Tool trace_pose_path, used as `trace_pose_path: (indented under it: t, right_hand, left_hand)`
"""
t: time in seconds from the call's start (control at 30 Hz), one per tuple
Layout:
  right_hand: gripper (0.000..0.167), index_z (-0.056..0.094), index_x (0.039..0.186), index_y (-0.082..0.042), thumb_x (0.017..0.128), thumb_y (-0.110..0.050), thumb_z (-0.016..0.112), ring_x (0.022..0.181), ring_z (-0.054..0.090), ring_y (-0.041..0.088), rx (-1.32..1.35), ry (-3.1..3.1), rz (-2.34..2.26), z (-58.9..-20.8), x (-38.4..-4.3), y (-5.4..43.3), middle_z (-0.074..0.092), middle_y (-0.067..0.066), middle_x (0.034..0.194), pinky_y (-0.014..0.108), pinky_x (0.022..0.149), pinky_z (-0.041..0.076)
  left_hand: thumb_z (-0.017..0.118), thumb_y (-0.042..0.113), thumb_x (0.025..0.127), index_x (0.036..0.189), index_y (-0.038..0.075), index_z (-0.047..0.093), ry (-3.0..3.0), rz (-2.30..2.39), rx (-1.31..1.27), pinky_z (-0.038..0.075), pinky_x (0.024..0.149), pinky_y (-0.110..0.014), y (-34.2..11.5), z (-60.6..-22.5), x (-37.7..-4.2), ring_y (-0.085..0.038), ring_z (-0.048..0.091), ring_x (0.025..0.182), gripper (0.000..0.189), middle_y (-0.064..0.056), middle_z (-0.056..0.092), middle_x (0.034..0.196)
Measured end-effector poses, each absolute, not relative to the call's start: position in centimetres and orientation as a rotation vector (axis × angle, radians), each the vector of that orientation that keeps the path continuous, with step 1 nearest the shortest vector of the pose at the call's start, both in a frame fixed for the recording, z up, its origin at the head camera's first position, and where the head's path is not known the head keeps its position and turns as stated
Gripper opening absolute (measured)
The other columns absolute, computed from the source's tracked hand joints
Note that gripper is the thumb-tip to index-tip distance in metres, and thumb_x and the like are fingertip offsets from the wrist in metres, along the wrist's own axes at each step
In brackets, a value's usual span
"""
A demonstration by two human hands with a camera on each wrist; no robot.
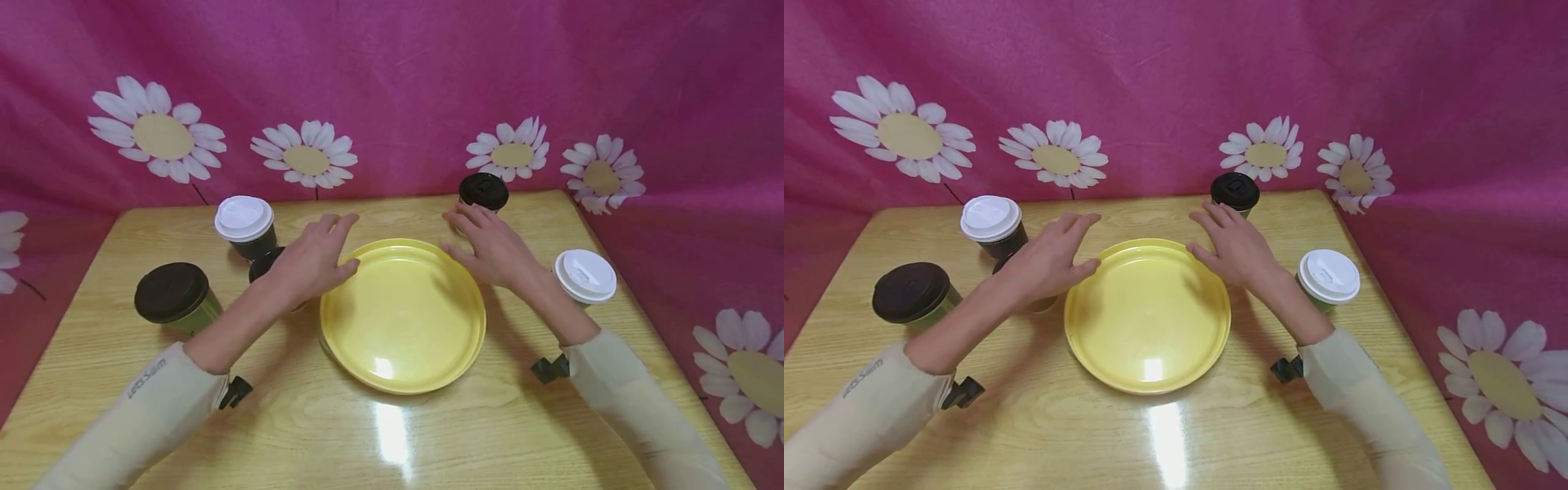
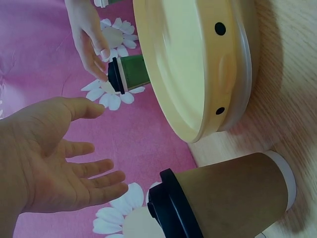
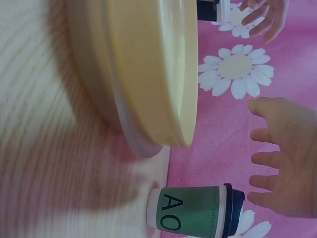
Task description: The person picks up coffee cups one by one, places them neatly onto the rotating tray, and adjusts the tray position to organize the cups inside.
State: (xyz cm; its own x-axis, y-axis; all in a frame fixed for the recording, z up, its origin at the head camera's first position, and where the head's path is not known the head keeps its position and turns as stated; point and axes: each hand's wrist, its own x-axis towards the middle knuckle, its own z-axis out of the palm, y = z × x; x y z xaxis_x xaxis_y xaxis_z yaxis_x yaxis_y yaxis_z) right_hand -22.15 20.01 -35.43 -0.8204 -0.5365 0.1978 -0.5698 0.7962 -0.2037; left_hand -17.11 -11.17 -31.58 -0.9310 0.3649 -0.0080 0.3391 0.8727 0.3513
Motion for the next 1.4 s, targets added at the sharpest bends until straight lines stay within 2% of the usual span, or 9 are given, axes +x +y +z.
trace_pose_path:
  t: [0.2, 0.47, 0.8, 1.07, 1.4]
  right_hand:
    - [0.058, 0.050, 0.144, -0.007, 0.098, -0.040, 0.061, 0.140, 0.033, 0.040, 0.911, -2.820, 0.407, -35.8, -21.8, 20.2, 0.042, 0.017, 0.150, 0.054, 0.115, 0.026]
    - [0.056, 0.050, 0.144, -0.006, 0.099, -0.037, 0.061, 0.139, 0.034, 0.041, 0.906, -2.843, 0.428, -36.2, -21.1, 20.8, 0.041, 0.019, 0.151, 0.055, 0.113, 0.029]
    - [0.055, 0.050, 0.145, -0.006, 0.099, -0.037, 0.059, 0.140, 0.033, 0.040, 0.935, -2.846, 0.449, -36.6, -20.4, 21.2, 0.041, 0.019, 0.151, 0.053, 0.115, 0.026]
    - [0.056, 0.052, 0.144, -0.008, 0.098, -0.037, 0.063, 0.139, 0.036, 0.037, 0.973, -2.802, 0.459, -37.2, -19.8, 21.6, 0.044, 0.018, 0.149, 0.051, 0.115, 0.028]
    - [0.056, 0.055, 0.141, -0.008, 0.097, -0.040, 0.064, 0.138, 0.038, 0.037, 1.014, -2.794, 0.466, -37.7, -19.0, 21.7, 0.047, 0.017, 0.146, 0.051, 0.115, 0.028]
  left_hand:
    - [0.067, 0.029, 0.093, 0.154, 0.010, 0.032, 2.962, 0.538, 0.566, 0.047, 0.098, -0.057, -11.1, -31.7, -16.6, -0.039, 0.042, 0.131, 0.072, -0.020, 0.040, 0.147]
    - [0.066, 0.028, 0.093, 0.155, 0.012, 0.031, 2.950, 0.546, 0.561, 0.049, 0.094, -0.058, -11.1, -32.0, -15.9, -0.038, 0.042, 0.131, 0.073, -0.018, 0.040, 0.148]
    - [0.068, 0.029, 0.093, 0.155, 0.013, 0.031, 2.932, 0.539, 0.544, 0.047, 0.098, -0.056, -11.2, -32.3, -15.2, -0.035, 0.042, 0.132, 0.074, -0.016, 0.039, 0.149]
    - [0.069, 0.028, 0.093, 0.153, 0.009, 0.034, 2.959, 0.533, 0.589, 0.047, 0.097, -0.056, -11.7, -32.6, -14.5, -0.036, 0.046, 0.128, 0.072, -0.018, 0.043, 0.146]
    - [0.069, 0.027, 0.093, 0.152, 0.010, 0.036, 2.957, 0.575, 0.605, 0.047, 0.097, -0.055, -12.4, -33.1, -13.7, -0.035, 0.046, 0.128, 0.070, -0.017, 0.046, 0.144]
